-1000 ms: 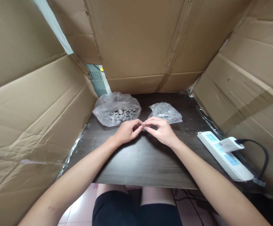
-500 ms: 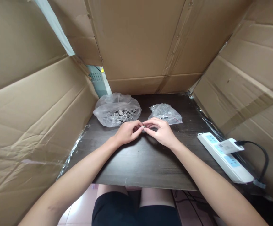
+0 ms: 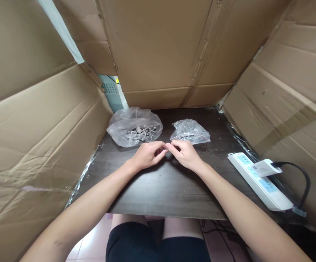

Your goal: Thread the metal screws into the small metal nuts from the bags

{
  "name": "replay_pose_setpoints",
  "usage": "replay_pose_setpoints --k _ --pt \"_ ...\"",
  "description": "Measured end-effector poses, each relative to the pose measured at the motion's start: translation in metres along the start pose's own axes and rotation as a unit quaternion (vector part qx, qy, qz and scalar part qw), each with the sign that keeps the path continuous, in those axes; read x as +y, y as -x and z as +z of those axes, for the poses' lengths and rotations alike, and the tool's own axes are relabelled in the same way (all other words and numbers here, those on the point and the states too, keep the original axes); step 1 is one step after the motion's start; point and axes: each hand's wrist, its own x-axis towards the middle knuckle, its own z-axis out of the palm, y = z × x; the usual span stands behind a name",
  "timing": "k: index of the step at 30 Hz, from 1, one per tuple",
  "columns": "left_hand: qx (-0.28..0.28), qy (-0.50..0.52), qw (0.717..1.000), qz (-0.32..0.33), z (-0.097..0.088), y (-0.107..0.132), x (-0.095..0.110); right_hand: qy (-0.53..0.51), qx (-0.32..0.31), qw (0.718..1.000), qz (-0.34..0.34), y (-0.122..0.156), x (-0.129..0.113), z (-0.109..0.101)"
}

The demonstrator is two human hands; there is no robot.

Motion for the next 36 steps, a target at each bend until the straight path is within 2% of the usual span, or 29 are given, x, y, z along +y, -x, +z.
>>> replay_pose_setpoints --k 6,10,13,20,27,33,36 --pt "-0.010 0.008 1.000 -0.009 -0.002 -0.003 -0.003 0.028 -0.022 0.997 0.065 0.005 0.003 0.001" --pt "0.022 0.022 0.998 -0.049 -0.007 -0.004 -0.009 0.039 0.018 0.998 0.036 0.005 -0.004 -0.002" --pt "0.026 0.019 0.998 -0.057 -0.008 -0.004 -0.008 0.004 0.047 0.999 0.018 0.004 -0.008 -0.003" --pt "0.036 0.005 0.998 -0.049 -0.006 -0.004 -0.007 0.007 -0.007 1.000 -0.007 0.007 -0.006 -0.004" --pt "0.051 -0.029 0.998 -0.037 -0.013 -0.004 -0.011 0.028 -0.087 0.995 0.034 0.006 -0.005 -0.006" --pt "0.024 -0.038 0.999 -0.027 -0.011 -0.004 -0.008 -0.008 0.000 1.000 0.027 0.004 -0.003 -0.004" --pt "0.006 -0.032 0.999 -0.021 -0.010 -0.003 -0.006 -0.005 -0.018 1.000 0.013 0.004 -0.001 -0.001"
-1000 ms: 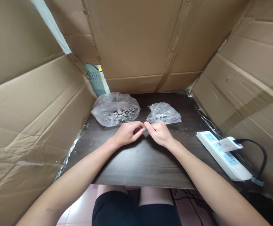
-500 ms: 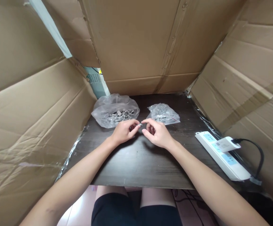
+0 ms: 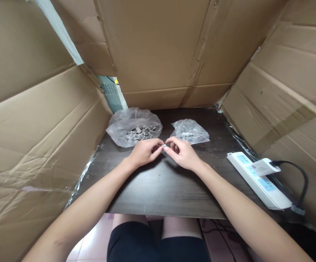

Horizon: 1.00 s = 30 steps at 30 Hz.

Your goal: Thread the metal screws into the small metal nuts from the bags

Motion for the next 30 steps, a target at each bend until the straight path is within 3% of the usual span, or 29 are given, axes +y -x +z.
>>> replay_pose_setpoints --k 6,22,27,30 --pt "-0.031 0.003 0.999 0.007 -0.0005 0.0006 0.0026 0.003 -0.025 1.000 0.009 0.0004 -0.0012 0.0012" --pt "-0.015 0.050 0.997 -0.049 0.0005 -0.0023 0.0067 0.049 -0.013 0.999 -0.011 0.0004 0.0002 0.0039" --pt "0.001 0.073 0.997 -0.017 0.0013 -0.0012 0.0036 0.084 -0.004 0.996 0.007 -0.0001 0.0022 0.0036" --pt "0.027 0.073 0.997 0.006 0.0013 -0.0006 0.0027 0.083 0.033 0.995 0.035 -0.0003 0.0053 0.0016"
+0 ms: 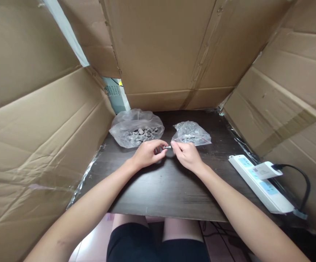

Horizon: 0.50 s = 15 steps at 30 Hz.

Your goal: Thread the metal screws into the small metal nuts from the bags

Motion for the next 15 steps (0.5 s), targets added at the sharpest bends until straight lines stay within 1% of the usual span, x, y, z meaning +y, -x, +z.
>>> replay_pose_setpoints --k 3,6,9,12,13,15 --pt "0.012 -0.010 1.000 0.007 -0.0002 0.0005 -0.0010 -0.030 0.034 0.999 0.004 -0.0006 0.0004 -0.0031" --pt "0.013 -0.027 0.999 0.015 -0.0001 0.0009 -0.0025 -0.062 0.030 0.997 -0.029 -0.0011 -0.0023 -0.0057" --pt "0.017 -0.044 0.999 0.024 -0.0001 0.0010 -0.0036 -0.063 -0.014 0.997 -0.041 -0.0008 -0.0044 -0.0061" --pt "0.024 -0.050 0.998 0.025 -0.0006 0.0005 -0.0041 -0.033 -0.086 0.996 0.002 0.0002 -0.0044 -0.0055" --pt "0.025 -0.050 0.998 0.024 -0.0008 0.0003 -0.0042 -0.026 -0.099 0.995 0.016 0.0006 -0.0043 -0.0053" --pt "0.024 -0.050 0.998 0.023 -0.0011 0.0002 -0.0041 -0.022 -0.091 0.995 0.021 0.0011 -0.0044 -0.0053"
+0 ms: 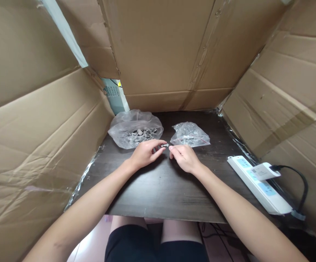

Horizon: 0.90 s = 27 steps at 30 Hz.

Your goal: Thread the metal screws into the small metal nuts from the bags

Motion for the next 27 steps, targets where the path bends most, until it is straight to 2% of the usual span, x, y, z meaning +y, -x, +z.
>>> replay_pose_setpoints --k 4,6,9,12,15,22,27 --pt "-0.006 -0.002 1.000 0.005 0.0001 0.0006 0.0002 -0.029 0.071 0.996 -0.035 0.0001 -0.0017 -0.0017" --pt "-0.008 -0.002 1.000 0.007 0.0008 0.0010 0.0000 -0.048 0.083 0.995 -0.041 -0.0001 -0.0023 -0.0029" --pt "-0.013 -0.001 1.000 0.008 0.0018 0.0011 -0.0004 -0.046 0.054 0.996 -0.045 -0.0003 -0.0020 -0.0037" --pt "-0.011 0.000 1.000 0.006 0.0021 0.0006 -0.0004 -0.012 0.004 1.000 -0.003 0.0000 -0.0008 -0.0026" --pt "-0.009 0.001 1.000 0.009 0.0017 0.0002 0.0001 0.005 0.005 1.000 0.027 -0.0003 0.0003 -0.0012" --pt "-0.030 0.003 1.000 0.003 0.0007 0.0004 0.0010 -0.006 0.063 0.996 -0.061 -0.0036 0.0016 0.0012" --pt "-0.042 0.001 0.999 -0.006 0.0004 0.0007 0.0002 -0.026 0.091 0.992 -0.079 -0.0028 0.0013 0.0040"
